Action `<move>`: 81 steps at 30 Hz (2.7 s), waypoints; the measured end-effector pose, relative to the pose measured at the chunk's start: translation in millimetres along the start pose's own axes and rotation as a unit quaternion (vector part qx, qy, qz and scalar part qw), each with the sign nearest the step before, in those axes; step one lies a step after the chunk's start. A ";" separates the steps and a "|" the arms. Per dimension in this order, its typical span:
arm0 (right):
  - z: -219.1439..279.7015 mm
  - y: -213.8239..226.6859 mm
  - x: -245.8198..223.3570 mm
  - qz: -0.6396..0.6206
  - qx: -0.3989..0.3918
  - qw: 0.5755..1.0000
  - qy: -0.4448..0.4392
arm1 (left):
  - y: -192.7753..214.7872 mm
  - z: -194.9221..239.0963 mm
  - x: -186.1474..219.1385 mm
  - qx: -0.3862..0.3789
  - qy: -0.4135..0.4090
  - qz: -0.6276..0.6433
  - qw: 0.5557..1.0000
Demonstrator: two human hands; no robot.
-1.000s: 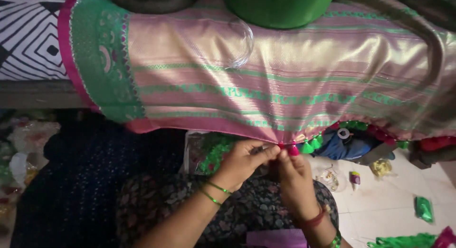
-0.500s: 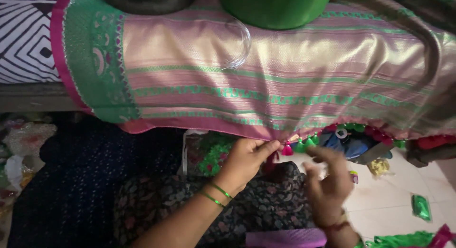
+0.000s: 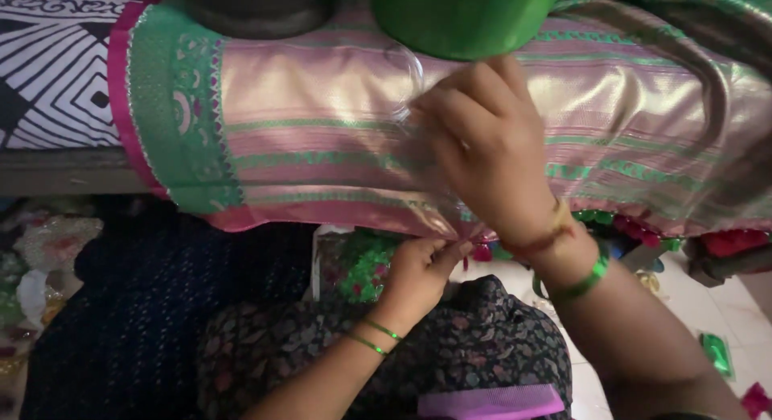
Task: Attaching decorative tassels and finishing the border of a saree.
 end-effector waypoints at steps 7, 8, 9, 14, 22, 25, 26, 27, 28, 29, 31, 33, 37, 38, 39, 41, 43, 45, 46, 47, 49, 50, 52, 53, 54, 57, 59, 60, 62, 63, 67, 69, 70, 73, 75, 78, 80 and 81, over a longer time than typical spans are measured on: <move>89.4 56.2 -57.7 -0.008 0.011 0.985 -0.173 | 1.5 3.0 6.7 -0.050 0.039 0.044 0.997; 109.2 56.4 -60.7 0.004 0.019 0.984 -0.178 | -0.4 4.5 6.3 -0.068 0.090 0.112 0.987; 129.2 57.1 -63.8 0.015 0.028 0.983 -0.182 | -2.7 6.2 6.0 -0.084 0.141 0.178 0.970; 142.3 60.0 -52.3 0.013 -0.009 0.969 -0.246 | -3.4 9.9 17.3 -0.088 0.205 0.226 0.948; 148.0 60.7 -35.8 -0.285 -0.051 0.896 -0.336 | 0.9 5.8 14.7 -0.050 0.233 0.256 0.937; 123.5 57.5 -27.5 -0.362 -0.002 0.867 -0.343 | -1.6 5.9 10.8 -0.067 0.258 0.272 0.924; 111.4 56.4 -23.2 -0.416 0.036 0.841 -0.345 | -2.5 5.3 11.5 -0.072 0.250 0.265 0.928; 99.0 55.5 -18.7 -0.467 0.074 0.811 -0.345 | -3.0 4.4 12.4 -0.077 0.241 0.258 0.932; 91.8 55.2 -15.8 -0.465 0.078 0.812 -0.345 | -3.6 4.6 13.3 -0.081 0.240 0.257 0.933; 84.4 54.5 -13.3 -0.515 0.114 0.778 -0.340 | -3.0 4.9 13.7 -0.074 0.243 0.242 0.936; 76.5 53.6 -7.9 -0.566 0.143 0.741 -0.331 | -1.5 5.5 13.7 -0.062 0.243 0.231 0.940; 78.8 49.2 -3.3 -0.634 0.116 0.623 -0.444 | 2.7 7.3 12.1 -0.047 0.225 0.248 0.941; 144.2 36.2 -29.2 -0.561 0.083 0.630 -0.531 | 0.0 5.9 6.0 -0.039 0.231 0.261 0.936; 162.1 34.5 -37.9 -0.535 0.076 0.626 -0.562 | 0.3 7.2 8.8 -0.037 0.240 0.275 0.930; 180.3 33.7 -46.1 -0.508 0.069 0.622 -0.592 | -0.4 8.4 11.6 -0.035 0.249 0.288 0.924; 202.6 35.7 -48.5 -0.509 0.076 0.604 -0.609 | -0.5 8.8 11.8 -0.047 0.253 0.310 0.915; 224.2 46.7 -41.6 -0.510 0.086 0.587 -0.623 | -1.2 7.3 6.7 -0.064 0.255 0.330 0.907; 244.2 66.7 -24.5 -0.555 0.139 0.556 -0.603 | -1.7 5.5 -4.8 -0.075 0.284 0.422 0.858; 252.3 85.2 -11.1 -0.555 0.138 0.556 -0.603 | -1.7 4.7 -6.2 -0.074 0.285 0.423 0.857; 259.6 104.2 1.9 -0.583 0.187 0.551 -0.567 | -0.9 4.2 -7.7 -0.066 0.289 0.436 0.850; 265.1 137.4 23.4 -0.613 0.231 0.542 -0.527 | 2.6 2.8 -7.6 -0.052 0.291 0.450 0.843; 263.4 154.6 30.7 -0.607 0.269 0.546 -0.511 | 4.4 2.8 -4.8 -0.047 0.293 0.458 0.838; 267.3 176.8 44.9 -0.600 0.306 0.549 -0.494 | 6.5 3.7 -0.2 -0.041 0.295 0.465 0.833; 272.5 181.9 51.8 -0.645 0.320 0.521 -0.458 | 6.6 4.5 1.4 -0.040 0.297 0.465 0.833; 278.2 188.2 57.1 -0.686 0.334 0.492 -0.419 | 6.2 5.2 3.4 -0.041 0.300 0.464 0.832; 227.3 156.5 16.2 -0.598 0.435 0.484 -0.468 | 5.3 8.1 2.6 -0.038 0.311 0.452 0.835; 209.3 133.3 -6.6 -0.479 0.278 0.681 -0.479 | 6.2 11.5 7.9 -0.048 0.303 0.439 0.844; 199.6 120.1 -18.6 -0.324 0.098 0.826 -0.451 | 7.3 13.2 10.5 -0.056 0.294 0.427 0.853; 159.2 93.2 -40.1 -0.287 -0.010 0.871 -0.398 | 7.8 16.0 14.7 -0.067 0.299 0.404 0.862; 138.9 78.6 -51.7 -0.244 -0.119 0.902 -0.336 | 8.5 17.5 16.7 -0.077 0.302 0.381 0.870; 128.1 52.1 -62.5 -0.231 -0.181 0.901 -0.319 | 7.5 19.5 11.0 -0.065 0.333 0.395 0.854; 131.4 46.7 -62.0 -0.195 -0.181 0.921 -0.286 | 7.0 18.9 2.9 -0.088 0.288 0.409 0.861; 131.5 49.4 -60.7 -0.195 -0.182 0.921 -0.286 | 8.6 17.8 6.4 -0.089 0.288 0.410 0.861; 142.3 55.6 -55.4 -0.242 -0.129 0.920 -0.282 | 11.8 15.2 9.7 -0.069 0.327 0.389 0.859; 169.0 56.3 -48.9 -0.419 -0.071 0.707 -0.565 | 10.7 15.8 5.5 -0.092 0.268 0.389 0.877; 178.6 43.2 -49.2 -0.399 -0.076 0.650 -0.642 | 8.6 15.7 12.8 -0.079 0.268 0.376 0.884; 186.6 33.2 -55.6 -0.441 -0.049 0.639 -0.629 | 4.0 17.3 12.9 -0.070 0.271 0.390 0.877; 190.1 28.0 -59.0 -0.483 -0.025 0.625 -0.612 | 2.3 18.0 12.9 -0.058 0.274 0.404 0.871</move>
Point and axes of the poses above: each hand's wrist, its own z-axis away from the middle knuckle, its own y-axis out of the back of the hand, x = y × z, the point moved 1 cm from there along -z, towards the middle knuckle, and after that the axes turned 9 degrees about x, right-handed, at the moved point
